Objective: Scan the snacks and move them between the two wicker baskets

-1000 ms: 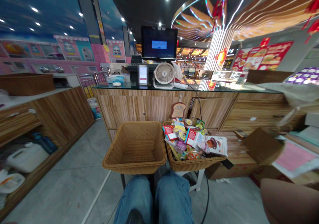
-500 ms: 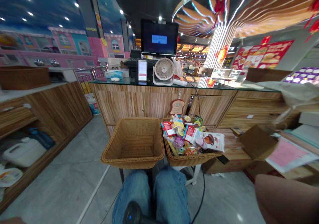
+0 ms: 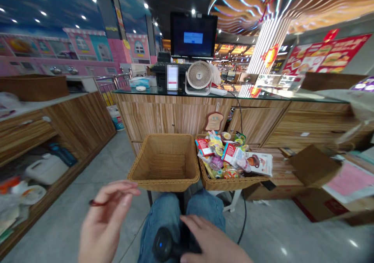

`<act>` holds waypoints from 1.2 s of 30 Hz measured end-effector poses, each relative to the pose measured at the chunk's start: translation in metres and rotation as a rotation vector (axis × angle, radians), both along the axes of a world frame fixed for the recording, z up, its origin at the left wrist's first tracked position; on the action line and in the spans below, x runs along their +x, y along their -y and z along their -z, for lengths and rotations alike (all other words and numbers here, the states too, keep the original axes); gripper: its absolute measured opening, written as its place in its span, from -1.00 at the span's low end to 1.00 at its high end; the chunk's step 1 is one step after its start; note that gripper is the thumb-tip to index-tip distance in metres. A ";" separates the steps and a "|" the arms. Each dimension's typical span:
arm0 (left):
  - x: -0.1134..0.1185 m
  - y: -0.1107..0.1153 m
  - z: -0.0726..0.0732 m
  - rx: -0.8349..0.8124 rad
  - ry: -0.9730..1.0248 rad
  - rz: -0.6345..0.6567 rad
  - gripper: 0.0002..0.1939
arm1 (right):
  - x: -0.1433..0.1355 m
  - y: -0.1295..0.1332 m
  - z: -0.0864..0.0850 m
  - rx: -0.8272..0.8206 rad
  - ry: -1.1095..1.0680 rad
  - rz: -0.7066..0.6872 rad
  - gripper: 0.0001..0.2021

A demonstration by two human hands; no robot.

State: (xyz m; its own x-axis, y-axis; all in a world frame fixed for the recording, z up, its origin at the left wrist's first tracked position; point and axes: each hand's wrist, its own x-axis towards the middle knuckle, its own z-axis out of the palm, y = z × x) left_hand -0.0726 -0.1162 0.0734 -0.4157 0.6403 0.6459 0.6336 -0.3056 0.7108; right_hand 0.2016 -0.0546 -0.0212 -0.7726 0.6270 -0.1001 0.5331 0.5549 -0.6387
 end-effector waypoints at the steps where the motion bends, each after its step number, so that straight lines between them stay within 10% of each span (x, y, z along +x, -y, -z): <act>1: 0.005 -0.007 0.009 -0.007 -0.004 0.104 -0.82 | -0.009 0.005 0.025 -0.038 0.159 -0.048 -0.31; 4: 0.020 -0.025 0.031 0.002 -0.153 0.169 -0.90 | -0.036 0.019 0.090 -0.133 0.428 -0.021 -0.49; 7: 0.032 -0.044 0.034 0.054 -0.358 0.172 -0.96 | -0.052 0.024 0.119 -0.130 0.420 0.073 -0.51; 15: 0.053 -0.127 -0.039 0.291 -0.636 0.151 -0.85 | -0.031 0.014 0.109 -0.138 0.172 0.176 -0.69; 19: 0.061 -0.161 -0.053 0.312 -0.668 0.106 -0.89 | -0.010 0.010 0.088 -0.231 -0.243 0.260 -0.65; 29: 0.066 -0.195 -0.015 0.160 -0.614 0.145 -0.88 | 0.041 0.022 0.092 -0.309 -0.366 0.524 -0.38; 33: 0.074 -0.202 0.021 -0.124 -0.526 0.174 -0.09 | 0.035 0.023 0.083 -0.208 -0.404 0.563 -0.48; 36: 0.085 -0.213 0.046 -0.280 -0.511 0.180 0.11 | 0.021 0.019 0.064 -0.188 -0.488 0.547 -0.58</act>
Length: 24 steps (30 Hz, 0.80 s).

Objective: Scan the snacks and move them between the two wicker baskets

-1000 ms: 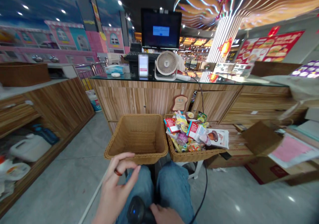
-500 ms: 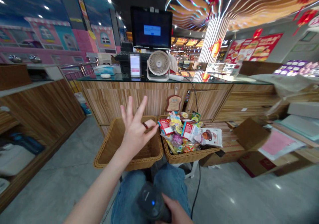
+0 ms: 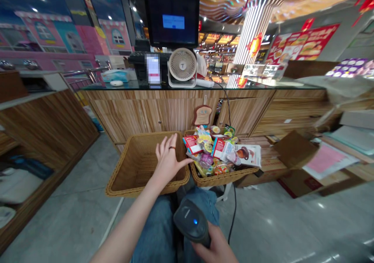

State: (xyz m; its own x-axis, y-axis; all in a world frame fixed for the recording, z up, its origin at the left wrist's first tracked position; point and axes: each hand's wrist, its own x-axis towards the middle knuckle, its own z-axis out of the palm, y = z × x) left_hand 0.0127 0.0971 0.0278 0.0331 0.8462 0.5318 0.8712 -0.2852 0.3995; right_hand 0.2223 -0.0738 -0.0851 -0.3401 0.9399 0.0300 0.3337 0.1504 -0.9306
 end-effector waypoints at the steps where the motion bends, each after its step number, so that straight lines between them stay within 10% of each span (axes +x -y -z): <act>1: 0.004 -0.005 0.005 -0.035 -0.003 -0.002 0.12 | -0.004 -0.001 -0.007 0.004 -0.041 -0.039 -0.60; 12: 0.021 -0.026 -0.004 -0.112 0.054 0.049 -0.17 | 0.000 -0.004 -0.028 0.041 -0.098 -0.028 -0.70; 24: -0.038 0.020 -0.002 0.000 0.139 0.069 -0.15 | 0.002 -0.008 -0.040 -0.061 -0.139 0.053 -0.73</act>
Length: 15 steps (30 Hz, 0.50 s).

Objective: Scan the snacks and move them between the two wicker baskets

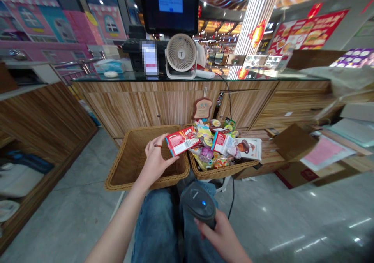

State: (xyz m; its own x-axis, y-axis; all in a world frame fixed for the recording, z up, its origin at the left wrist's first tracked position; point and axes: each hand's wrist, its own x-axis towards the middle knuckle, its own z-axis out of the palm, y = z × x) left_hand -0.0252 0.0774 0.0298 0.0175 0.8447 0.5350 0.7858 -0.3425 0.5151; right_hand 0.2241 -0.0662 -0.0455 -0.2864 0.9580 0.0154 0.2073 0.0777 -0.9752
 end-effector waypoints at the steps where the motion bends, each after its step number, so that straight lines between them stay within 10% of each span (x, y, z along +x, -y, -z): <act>1: -0.004 0.004 0.004 0.011 -0.006 -0.004 -0.15 | 0.002 0.000 -0.002 -0.037 -0.025 -0.023 -0.71; 15: -0.019 0.017 0.041 0.113 -0.050 -0.079 -0.10 | 0.002 -0.017 -0.039 0.122 0.062 0.191 -0.60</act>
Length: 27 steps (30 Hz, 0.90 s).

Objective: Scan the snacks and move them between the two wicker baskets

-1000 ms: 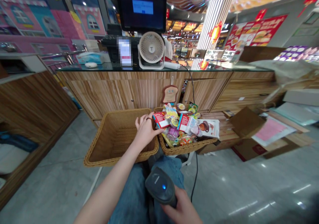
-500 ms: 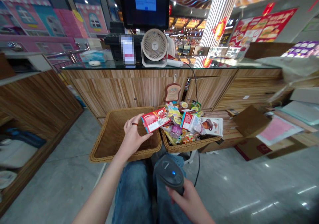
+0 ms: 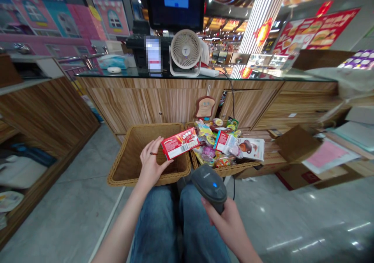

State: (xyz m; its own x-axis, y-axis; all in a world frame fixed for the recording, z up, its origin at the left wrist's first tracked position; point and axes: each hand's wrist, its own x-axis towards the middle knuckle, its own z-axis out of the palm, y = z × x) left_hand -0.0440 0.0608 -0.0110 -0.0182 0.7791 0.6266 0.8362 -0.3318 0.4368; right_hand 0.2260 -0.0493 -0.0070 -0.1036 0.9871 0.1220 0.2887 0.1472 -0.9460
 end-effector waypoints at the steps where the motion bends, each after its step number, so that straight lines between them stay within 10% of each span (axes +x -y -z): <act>1: 0.000 0.000 0.000 -0.001 0.005 0.001 -0.10 | -0.001 -0.001 -0.001 0.029 0.027 0.005 -0.64; 27: 0.004 0.009 0.001 -0.005 -0.055 -0.053 -0.19 | 0.000 -0.013 0.002 0.132 0.203 0.047 -0.77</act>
